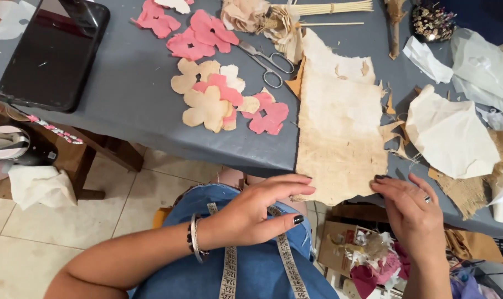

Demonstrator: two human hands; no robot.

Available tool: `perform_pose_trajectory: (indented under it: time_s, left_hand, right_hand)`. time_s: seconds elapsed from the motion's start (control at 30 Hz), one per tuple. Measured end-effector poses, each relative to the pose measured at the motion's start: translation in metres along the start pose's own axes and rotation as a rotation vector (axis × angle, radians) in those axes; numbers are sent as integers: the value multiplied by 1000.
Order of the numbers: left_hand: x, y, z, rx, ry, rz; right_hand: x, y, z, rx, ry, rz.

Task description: Cutting out decorative flower shapes from fabric scraps using scissors and arranging them on a workspace.

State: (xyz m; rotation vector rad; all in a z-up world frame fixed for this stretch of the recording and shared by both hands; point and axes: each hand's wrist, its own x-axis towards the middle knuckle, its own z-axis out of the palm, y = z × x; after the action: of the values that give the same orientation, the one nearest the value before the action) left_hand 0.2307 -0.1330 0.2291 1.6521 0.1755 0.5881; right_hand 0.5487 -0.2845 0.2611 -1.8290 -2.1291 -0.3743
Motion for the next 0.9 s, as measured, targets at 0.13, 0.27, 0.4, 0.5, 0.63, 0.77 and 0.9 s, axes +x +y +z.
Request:
perform_pose_trajectory:
  time_s: [0.13, 0.27, 0.4, 0.5, 0.63, 0.77, 0.9]
  left_hand:
    - [-11, -6, 2, 151, 23, 62]
    - [-15, 14, -51, 923, 277, 515]
    - [-8, 11, -108, 1150, 481, 230]
    - [-12, 3, -121, 1212, 478, 153]
    - [-18, 13, -135, 907, 479, 7]
    - [-7, 34, -151, 663, 606, 8]
    - [5, 36, -152, 513, 627, 62]
  right_hand:
    - [-5, -3, -5, -15, -8, 24]
    - [-3, -8, -11, -43, -30, 24]
    - [13, -13, -12, -47, 14, -56]
    - [43, -26, -11, -10, 45, -154]
    - [84, -46, -11, 58, 73, -307]
    - [143, -83, -16, 149, 113, -339]
    - [209, -111, 0, 436, 10, -263]
